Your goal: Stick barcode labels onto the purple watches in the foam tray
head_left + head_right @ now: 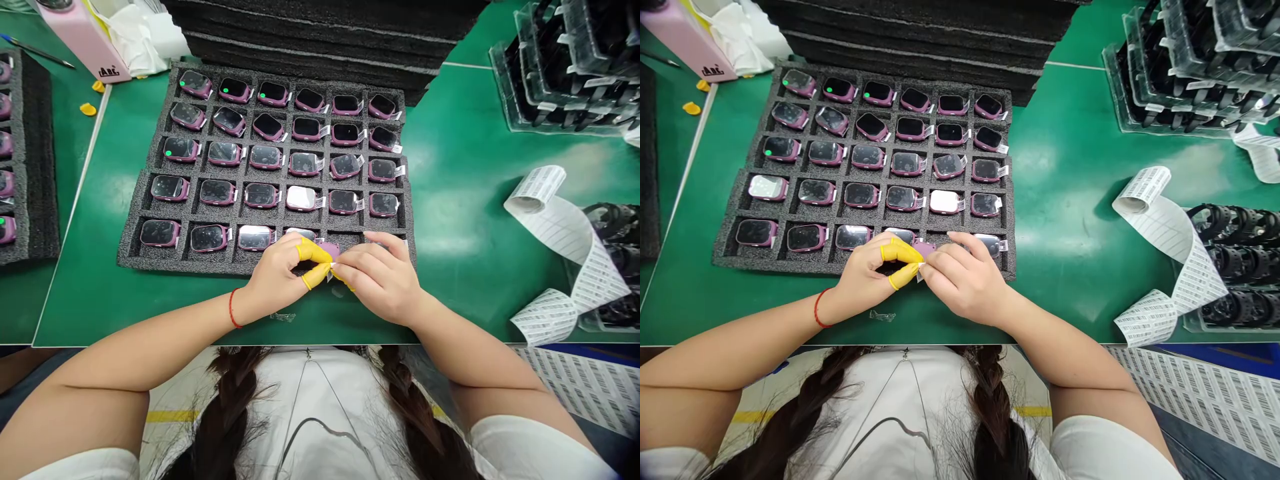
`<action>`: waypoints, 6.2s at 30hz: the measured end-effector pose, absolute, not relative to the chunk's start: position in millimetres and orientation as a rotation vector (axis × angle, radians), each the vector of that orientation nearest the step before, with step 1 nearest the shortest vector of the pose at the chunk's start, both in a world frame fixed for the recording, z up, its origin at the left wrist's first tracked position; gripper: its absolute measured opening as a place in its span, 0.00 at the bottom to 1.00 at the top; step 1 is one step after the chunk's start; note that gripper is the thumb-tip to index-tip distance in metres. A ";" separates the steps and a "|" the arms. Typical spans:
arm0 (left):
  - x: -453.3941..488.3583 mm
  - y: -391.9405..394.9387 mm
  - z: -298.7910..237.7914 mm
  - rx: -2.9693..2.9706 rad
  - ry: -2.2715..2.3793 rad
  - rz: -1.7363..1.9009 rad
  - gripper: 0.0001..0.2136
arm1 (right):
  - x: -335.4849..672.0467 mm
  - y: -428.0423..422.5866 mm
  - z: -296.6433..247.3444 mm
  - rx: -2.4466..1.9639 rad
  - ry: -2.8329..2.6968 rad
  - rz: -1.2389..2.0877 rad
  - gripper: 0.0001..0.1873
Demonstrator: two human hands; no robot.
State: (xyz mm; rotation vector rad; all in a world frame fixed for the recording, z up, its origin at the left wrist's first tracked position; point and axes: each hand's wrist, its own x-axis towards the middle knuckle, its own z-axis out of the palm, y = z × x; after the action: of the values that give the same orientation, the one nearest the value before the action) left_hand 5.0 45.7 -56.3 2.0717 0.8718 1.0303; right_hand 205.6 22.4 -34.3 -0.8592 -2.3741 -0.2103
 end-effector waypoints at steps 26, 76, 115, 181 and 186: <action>-2.7 44.4 -55.0 2.394 1.004 0.707 0.34 | 206.9 32.2 -29.6 -1.473 -1.529 1.296 0.06; -1.7 43.6 -61.9 2.429 0.997 0.758 0.31 | 197.1 22.6 -33.0 -1.447 -1.985 0.799 0.06; 40.1 58.5 -57.2 2.593 1.318 0.734 0.20 | 251.2 28.9 -1.6 -1.779 -2.642 0.049 0.09; 3.8 36.5 -55.3 2.324 0.910 0.867 0.02 | 216.1 26.9 -35.8 -0.956 -2.340 0.630 0.05; 4.6 35.1 -53.9 2.280 0.961 0.837 0.02 | 213.6 22.1 -35.7 -0.965 -2.399 0.364 0.08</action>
State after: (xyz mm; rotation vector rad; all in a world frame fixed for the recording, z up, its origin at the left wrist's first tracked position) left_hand 4.6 35.1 -53.9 2.2799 0.9605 0.8372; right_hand 213.6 22.1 -35.7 -0.9650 -2.3987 0.3641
